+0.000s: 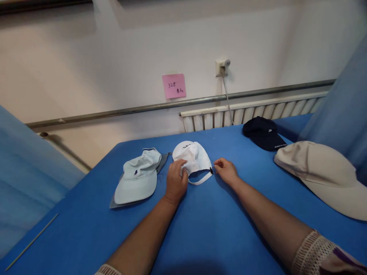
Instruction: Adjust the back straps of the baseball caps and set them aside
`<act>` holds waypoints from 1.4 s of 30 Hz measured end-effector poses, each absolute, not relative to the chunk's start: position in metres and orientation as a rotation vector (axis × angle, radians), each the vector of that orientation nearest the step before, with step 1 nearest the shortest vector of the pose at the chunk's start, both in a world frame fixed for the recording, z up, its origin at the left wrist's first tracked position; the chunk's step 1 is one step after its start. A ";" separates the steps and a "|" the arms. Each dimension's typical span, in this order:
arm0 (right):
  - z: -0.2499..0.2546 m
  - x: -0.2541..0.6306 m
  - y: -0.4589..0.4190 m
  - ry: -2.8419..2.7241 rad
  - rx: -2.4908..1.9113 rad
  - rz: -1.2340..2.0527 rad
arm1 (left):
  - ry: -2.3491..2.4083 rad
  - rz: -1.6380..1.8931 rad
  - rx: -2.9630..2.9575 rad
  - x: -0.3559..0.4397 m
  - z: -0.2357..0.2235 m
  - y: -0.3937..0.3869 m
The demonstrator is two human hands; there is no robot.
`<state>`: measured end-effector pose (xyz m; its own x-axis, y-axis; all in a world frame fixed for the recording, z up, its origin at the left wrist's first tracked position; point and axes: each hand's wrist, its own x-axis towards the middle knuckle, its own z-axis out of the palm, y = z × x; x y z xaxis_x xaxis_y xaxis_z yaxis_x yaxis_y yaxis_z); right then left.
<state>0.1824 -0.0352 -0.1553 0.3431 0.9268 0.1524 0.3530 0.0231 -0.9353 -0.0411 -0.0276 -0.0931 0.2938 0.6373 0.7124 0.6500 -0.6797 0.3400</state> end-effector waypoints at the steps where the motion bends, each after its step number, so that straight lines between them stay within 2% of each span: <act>1: -0.156 0.182 -0.036 -1.226 -1.558 0.662 | -1.187 -1.299 -2.647 -0.036 -0.094 -0.038; 6: -0.154 0.181 -0.040 -1.339 -1.569 0.658 | -1.122 -0.934 -2.970 -0.016 -0.102 -0.061; 14: -0.145 0.178 -0.051 -1.517 -1.596 0.524 | -1.283 -0.760 -2.983 -0.015 -0.113 -0.053; 20: -0.145 0.181 -0.047 -1.513 -1.579 0.528 | -1.257 -0.758 -2.980 -0.016 -0.111 -0.055; 26: -0.139 0.181 -0.045 -1.149 -1.309 0.910 | -1.190 -0.992 -2.911 -0.019 -0.099 -0.058; 31: -0.126 0.174 -0.052 -0.984 -1.073 1.107 | -1.285 -1.234 -2.889 -0.020 -0.091 -0.057; 42: -0.130 0.164 -0.055 -1.044 -1.136 0.998 | -1.309 -1.106 -2.991 -0.019 -0.098 -0.059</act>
<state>0.1640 -0.0552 -0.1300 0.2197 0.9677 0.1239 -0.0800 0.1445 -0.9863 -0.0193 -0.0593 -0.0982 0.5171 0.7402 0.4297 0.5473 -0.6720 0.4989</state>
